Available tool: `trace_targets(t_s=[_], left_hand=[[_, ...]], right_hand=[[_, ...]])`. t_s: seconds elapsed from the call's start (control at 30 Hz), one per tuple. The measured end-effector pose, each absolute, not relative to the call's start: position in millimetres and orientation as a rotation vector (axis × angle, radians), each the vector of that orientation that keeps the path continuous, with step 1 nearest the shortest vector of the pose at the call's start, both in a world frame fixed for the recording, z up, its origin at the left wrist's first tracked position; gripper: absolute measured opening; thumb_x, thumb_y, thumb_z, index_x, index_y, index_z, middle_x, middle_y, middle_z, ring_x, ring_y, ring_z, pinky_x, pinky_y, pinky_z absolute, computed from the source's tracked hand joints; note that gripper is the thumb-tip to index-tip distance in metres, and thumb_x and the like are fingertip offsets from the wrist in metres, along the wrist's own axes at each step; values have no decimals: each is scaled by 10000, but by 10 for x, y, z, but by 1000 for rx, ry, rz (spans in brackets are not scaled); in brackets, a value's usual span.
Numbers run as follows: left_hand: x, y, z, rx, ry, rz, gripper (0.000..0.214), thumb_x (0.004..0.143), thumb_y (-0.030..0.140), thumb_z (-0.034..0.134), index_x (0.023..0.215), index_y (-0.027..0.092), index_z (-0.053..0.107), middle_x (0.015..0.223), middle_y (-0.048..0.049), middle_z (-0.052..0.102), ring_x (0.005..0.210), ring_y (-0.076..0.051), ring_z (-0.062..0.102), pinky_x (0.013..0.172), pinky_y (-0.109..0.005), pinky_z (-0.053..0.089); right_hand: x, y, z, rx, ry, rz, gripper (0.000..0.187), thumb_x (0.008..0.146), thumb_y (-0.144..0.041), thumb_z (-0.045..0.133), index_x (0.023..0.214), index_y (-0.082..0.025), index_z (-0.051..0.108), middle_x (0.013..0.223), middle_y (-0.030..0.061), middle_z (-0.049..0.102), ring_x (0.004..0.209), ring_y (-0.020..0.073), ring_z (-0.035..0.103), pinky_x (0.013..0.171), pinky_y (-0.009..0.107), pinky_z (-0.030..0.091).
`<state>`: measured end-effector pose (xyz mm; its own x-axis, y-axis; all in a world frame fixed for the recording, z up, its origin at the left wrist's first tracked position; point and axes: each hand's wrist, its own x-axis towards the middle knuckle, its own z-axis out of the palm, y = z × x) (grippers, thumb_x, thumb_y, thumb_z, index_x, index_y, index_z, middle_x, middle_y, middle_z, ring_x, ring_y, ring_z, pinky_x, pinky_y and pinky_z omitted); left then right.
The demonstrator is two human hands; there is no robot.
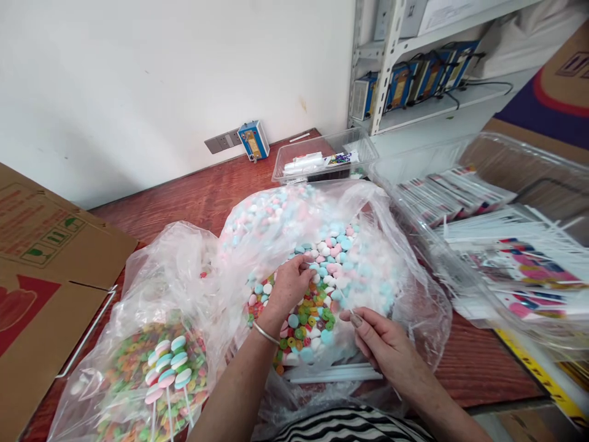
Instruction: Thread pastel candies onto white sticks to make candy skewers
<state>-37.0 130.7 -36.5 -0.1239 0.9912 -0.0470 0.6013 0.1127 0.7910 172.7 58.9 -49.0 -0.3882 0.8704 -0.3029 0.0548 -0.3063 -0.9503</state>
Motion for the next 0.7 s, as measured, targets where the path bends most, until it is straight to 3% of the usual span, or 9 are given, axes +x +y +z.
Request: trace_targets(t_s=[0.13, 0.3, 0.4, 0.47, 0.57, 0.7], left_hand=[[-339, 1398, -392, 1648, 1865, 769, 292, 776, 226, 625, 1060, 209, 691, 726, -8, 666, 642, -176, 584, 622, -288, 420], [-300, 1376, -405, 1740, 1914, 734, 73, 746, 218, 655, 813, 194, 669, 795, -24, 632, 678, -168, 557, 645, -287, 410], [-254, 1308, -392, 1715, 1895, 812, 88, 734, 199, 654, 812, 198, 613, 850, -12, 620, 662, -141, 550, 642, -277, 423], [-232, 1238, -362, 1506, 1766, 975, 133, 752, 238, 662, 846, 200, 576, 804, 7, 605, 638, -128, 557, 626, -267, 445], [-225, 1113, -288, 987, 1401, 1175, 310, 747, 351, 728, 959, 195, 565, 776, 14, 604, 671, -136, 615, 594, -245, 483], [-249, 962, -223, 641, 1165, 1262, 413, 658, 336, 836, 977, 170, 634, 815, 3, 638, 679, -103, 618, 613, -210, 514]], right_hand=[[1740, 601, -491, -1219, -1305, 1764, 486, 905, -625, 469, 1008, -182, 642, 508, -83, 370, 419, 87, 273, 378, 201, 177], [1744, 625, -485, -1222, -1351, 1738, 434, 938, -552, 445, 1023, -177, 644, 510, -87, 362, 421, 91, 284, 384, 202, 180], [1747, 646, -438, -1254, -1491, 1608, 412, 961, -490, 416, 1082, -173, 649, 501, -77, 407, 423, 109, 354, 397, 210, 250], [1748, 661, -391, -1291, -1624, 1422, 418, 966, -449, 410, 1190, -165, 620, 526, -51, 514, 450, 135, 455, 436, 226, 341], [1727, 670, -316, -1310, -1819, 1169, 426, 974, -390, 394, 1296, -172, 570, 753, 38, 718, 602, 189, 635, 562, 269, 471], [1650, 652, -225, -1235, -1979, 1078, 376, 975, -325, 384, 1237, -225, 634, 1019, 84, 765, 891, 251, 721, 746, 328, 543]])
